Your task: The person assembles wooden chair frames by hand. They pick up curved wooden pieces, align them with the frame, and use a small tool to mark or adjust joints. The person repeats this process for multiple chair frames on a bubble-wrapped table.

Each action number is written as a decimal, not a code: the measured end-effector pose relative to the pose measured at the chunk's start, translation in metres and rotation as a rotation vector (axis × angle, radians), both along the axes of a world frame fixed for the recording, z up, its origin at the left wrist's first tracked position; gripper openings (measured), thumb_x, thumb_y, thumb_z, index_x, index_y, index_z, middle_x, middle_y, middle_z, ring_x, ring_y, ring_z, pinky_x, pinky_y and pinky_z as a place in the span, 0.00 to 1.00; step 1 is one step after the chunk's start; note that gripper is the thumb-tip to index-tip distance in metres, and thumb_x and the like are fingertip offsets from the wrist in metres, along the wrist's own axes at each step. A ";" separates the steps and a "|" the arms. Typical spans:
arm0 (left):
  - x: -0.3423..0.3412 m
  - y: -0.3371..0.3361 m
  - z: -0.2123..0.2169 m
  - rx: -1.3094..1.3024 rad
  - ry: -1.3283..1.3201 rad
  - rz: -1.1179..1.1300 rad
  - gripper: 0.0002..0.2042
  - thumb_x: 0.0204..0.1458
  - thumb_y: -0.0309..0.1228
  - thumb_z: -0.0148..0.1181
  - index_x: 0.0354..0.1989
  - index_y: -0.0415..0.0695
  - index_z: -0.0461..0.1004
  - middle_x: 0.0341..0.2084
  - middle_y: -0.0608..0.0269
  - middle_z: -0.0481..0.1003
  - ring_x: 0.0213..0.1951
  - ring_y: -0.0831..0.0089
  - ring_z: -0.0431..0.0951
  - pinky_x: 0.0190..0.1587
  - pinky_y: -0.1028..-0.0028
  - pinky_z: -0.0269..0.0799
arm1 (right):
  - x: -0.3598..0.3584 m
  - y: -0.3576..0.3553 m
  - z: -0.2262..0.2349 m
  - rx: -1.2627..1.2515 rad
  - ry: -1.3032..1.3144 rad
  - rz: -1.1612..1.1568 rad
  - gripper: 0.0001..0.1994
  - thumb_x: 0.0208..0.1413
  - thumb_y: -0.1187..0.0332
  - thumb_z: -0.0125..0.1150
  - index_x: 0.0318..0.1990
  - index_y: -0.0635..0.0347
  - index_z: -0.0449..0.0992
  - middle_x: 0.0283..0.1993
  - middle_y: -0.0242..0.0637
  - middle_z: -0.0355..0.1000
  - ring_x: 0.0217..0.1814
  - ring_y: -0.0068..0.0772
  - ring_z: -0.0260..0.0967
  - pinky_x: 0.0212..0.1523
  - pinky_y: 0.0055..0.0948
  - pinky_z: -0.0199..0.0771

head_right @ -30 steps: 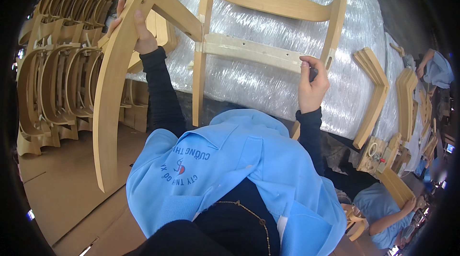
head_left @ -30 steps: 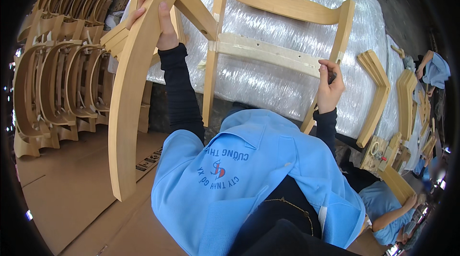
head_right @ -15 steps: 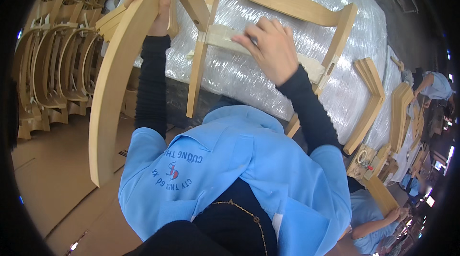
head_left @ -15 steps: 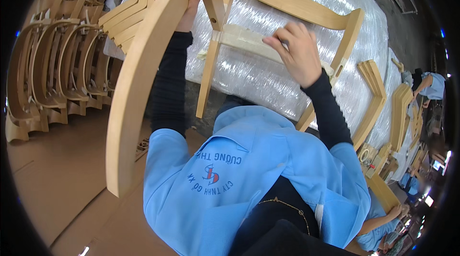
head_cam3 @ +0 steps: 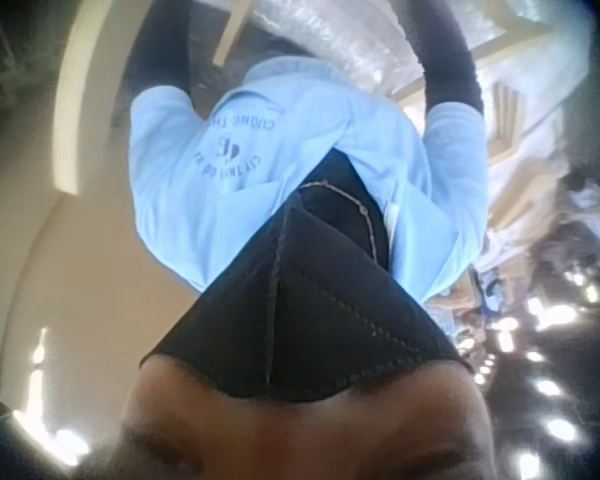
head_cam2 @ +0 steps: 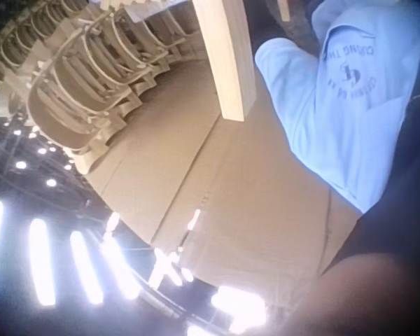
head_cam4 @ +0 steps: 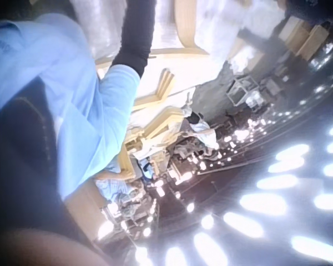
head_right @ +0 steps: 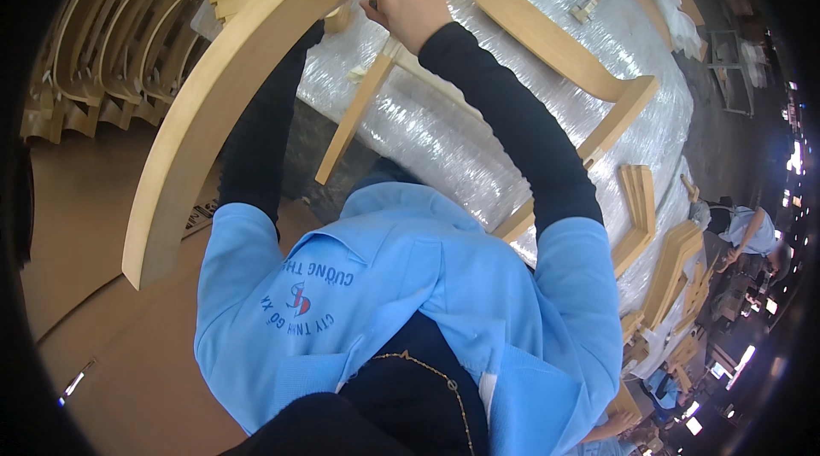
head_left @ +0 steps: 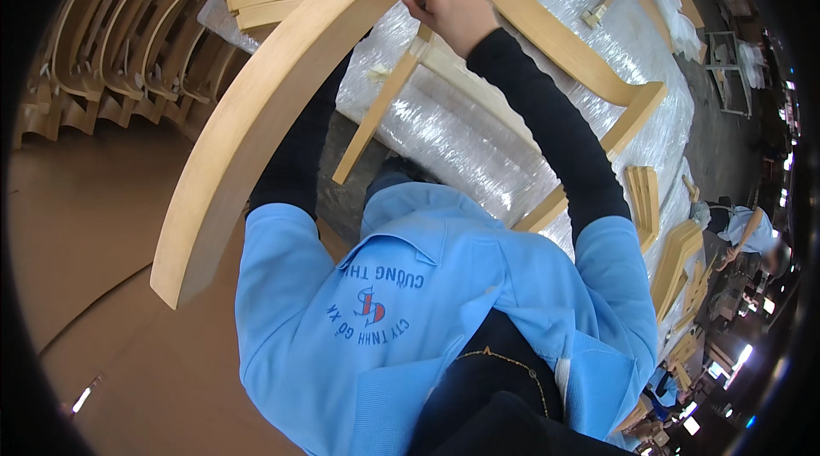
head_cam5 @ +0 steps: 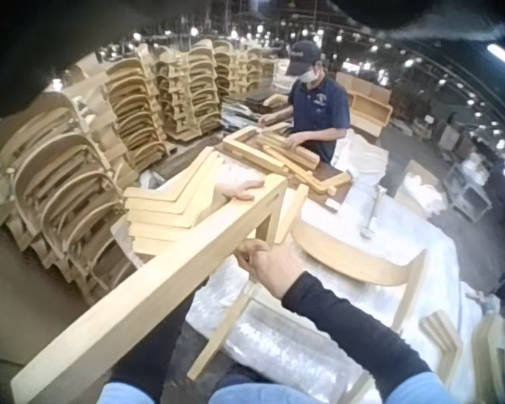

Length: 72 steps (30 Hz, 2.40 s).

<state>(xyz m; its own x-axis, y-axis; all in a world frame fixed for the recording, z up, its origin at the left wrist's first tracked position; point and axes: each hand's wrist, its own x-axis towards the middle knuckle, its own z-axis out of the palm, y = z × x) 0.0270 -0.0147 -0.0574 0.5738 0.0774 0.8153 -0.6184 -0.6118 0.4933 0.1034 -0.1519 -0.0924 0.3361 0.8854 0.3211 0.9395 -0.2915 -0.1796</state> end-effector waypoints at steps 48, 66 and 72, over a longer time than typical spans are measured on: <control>0.096 -0.095 0.213 0.893 -0.267 -0.103 0.17 0.59 0.21 0.55 0.56 0.42 0.67 0.63 0.51 0.65 0.70 0.56 0.64 0.71 0.56 0.57 | -0.021 -0.111 0.125 1.896 0.888 0.162 0.10 0.73 0.63 0.52 0.48 0.61 0.68 0.32 0.32 0.69 0.35 0.25 0.72 0.40 0.25 0.73; 0.104 -0.537 0.104 1.488 -0.017 -0.793 0.27 0.38 0.29 0.68 0.54 0.55 0.76 0.40 0.62 0.76 0.51 0.59 0.76 0.60 0.50 0.63 | -0.216 -0.524 0.014 0.343 0.090 -1.490 0.31 0.42 0.45 0.77 0.45 0.59 0.76 0.37 0.43 0.76 0.39 0.45 0.77 0.42 0.43 0.78; 0.099 -0.616 0.053 0.815 -0.173 -1.082 0.29 0.45 0.24 0.68 0.60 0.57 0.74 0.68 0.51 0.62 0.72 0.50 0.58 0.73 0.47 0.52 | -0.218 -0.654 -0.028 0.353 -0.172 -1.815 0.30 0.41 0.48 0.81 0.43 0.66 0.81 0.38 0.46 0.79 0.38 0.45 0.79 0.40 0.38 0.79</control>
